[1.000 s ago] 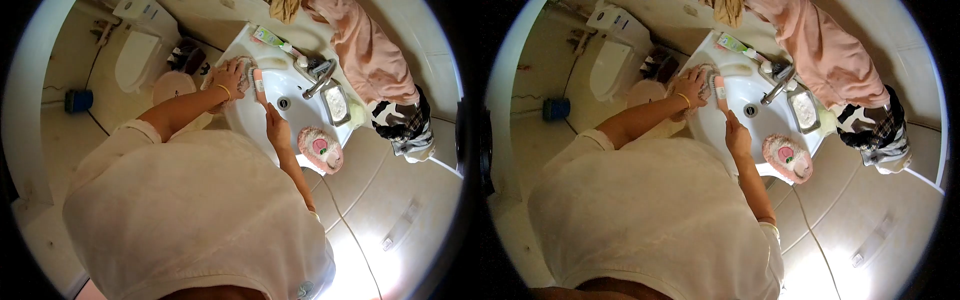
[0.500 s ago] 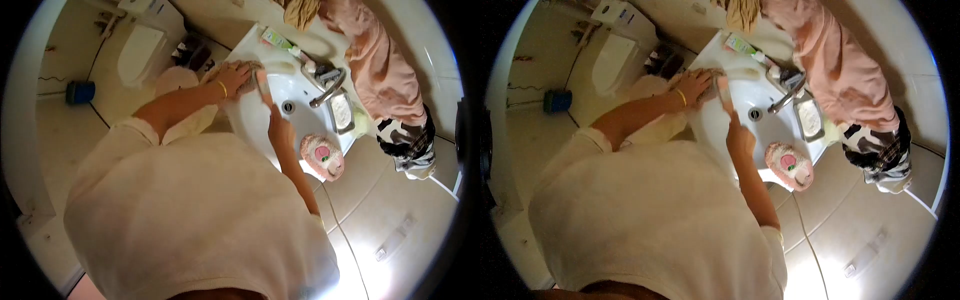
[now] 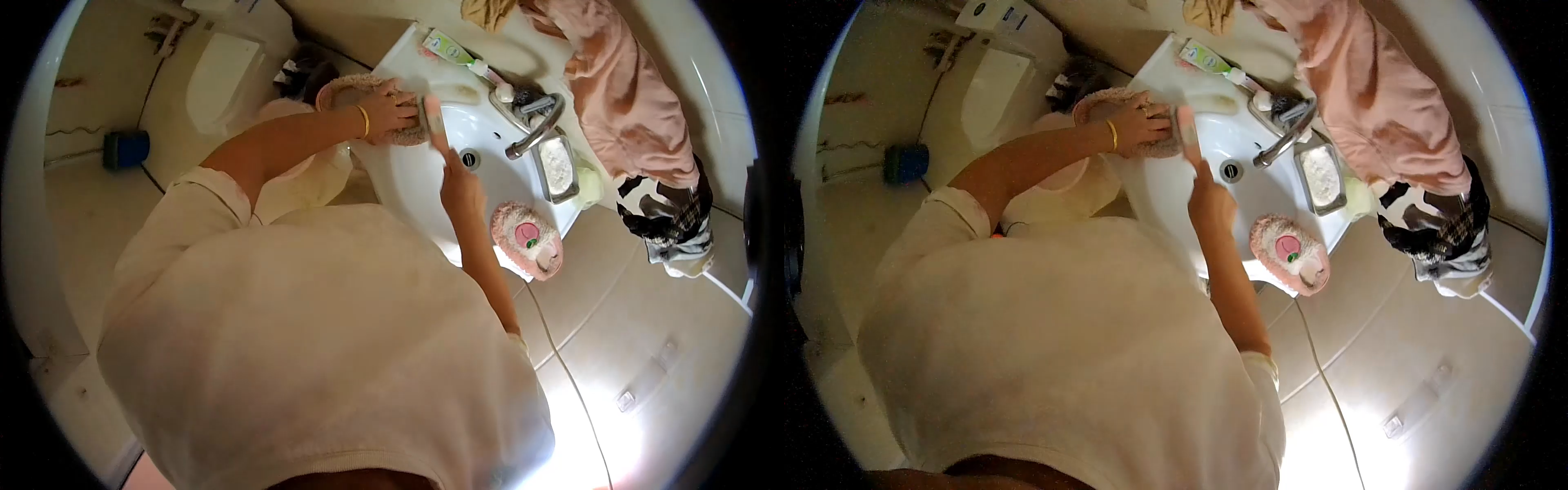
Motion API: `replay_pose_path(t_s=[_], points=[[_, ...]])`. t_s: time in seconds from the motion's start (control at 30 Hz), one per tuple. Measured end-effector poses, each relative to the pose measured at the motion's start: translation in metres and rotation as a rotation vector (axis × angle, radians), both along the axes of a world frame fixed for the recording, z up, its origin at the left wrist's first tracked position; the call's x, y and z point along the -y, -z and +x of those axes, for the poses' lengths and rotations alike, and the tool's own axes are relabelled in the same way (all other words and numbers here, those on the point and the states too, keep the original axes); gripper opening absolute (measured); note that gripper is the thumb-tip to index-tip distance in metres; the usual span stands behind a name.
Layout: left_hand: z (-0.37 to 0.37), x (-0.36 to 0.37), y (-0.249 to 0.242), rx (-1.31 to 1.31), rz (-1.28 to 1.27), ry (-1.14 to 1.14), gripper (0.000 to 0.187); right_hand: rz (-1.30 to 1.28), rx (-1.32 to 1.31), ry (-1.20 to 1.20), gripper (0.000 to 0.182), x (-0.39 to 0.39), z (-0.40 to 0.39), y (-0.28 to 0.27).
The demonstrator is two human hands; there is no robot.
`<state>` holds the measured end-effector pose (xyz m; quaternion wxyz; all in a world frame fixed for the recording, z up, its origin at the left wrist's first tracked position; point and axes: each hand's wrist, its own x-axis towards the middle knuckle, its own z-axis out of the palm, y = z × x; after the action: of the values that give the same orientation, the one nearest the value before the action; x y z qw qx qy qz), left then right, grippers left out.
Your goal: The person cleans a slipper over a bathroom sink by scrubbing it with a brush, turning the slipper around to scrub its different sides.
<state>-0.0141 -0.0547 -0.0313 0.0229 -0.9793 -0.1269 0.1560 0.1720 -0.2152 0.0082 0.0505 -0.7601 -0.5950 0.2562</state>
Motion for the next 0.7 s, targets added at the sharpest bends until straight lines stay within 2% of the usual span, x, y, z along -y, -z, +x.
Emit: replay_pose_path(t_s=[0.07,0.13,0.23,0.27,0.37,0.47,0.53,0.57,0.67,0.7], points=[[0.007,-0.005,-0.020,-0.132,-0.037,0.033,0.061,-0.006,-0.028,0.010,0.038,-0.038,-0.002,0.002],[-0.004,-0.004,-0.007,-0.013,-0.021,0.041,0.056,0.018,-0.094,0.007,0.037,-0.057,0.000,0.006],[-0.020,-0.007,0.007,0.159,0.087,0.069,0.053,0.336,-0.339,0.045,0.037,-0.034,0.030,0.034],[-0.024,-0.008,0.009,0.214,0.137,0.072,0.052,0.286,-0.401,0.107,0.036,-0.024,0.041,0.036],[-0.030,0.012,-0.011,0.288,0.007,-0.204,0.063,0.176,-0.551,0.235,0.034,0.015,0.048,0.020],[-0.026,0.018,-0.004,0.649,-0.335,-0.745,0.072,0.211,-0.576,0.219,0.033,0.043,0.042,0.025],[-0.018,0.010,0.013,0.776,-0.416,-1.094,0.072,0.288,-0.529,0.146,0.033,0.053,0.028,0.027],[-0.015,0.001,0.022,0.837,-0.454,-1.273,0.072,0.284,-0.639,0.223,0.033,0.055,0.021,0.024],[-0.009,-0.026,0.026,0.631,-0.500,-1.223,0.068,0.113,-0.504,0.202,0.033,0.057,0.020,0.007],[-0.010,-0.035,0.022,0.512,-0.589,-1.215,0.068,0.124,-0.447,0.163,0.034,0.058,0.021,0.002]])
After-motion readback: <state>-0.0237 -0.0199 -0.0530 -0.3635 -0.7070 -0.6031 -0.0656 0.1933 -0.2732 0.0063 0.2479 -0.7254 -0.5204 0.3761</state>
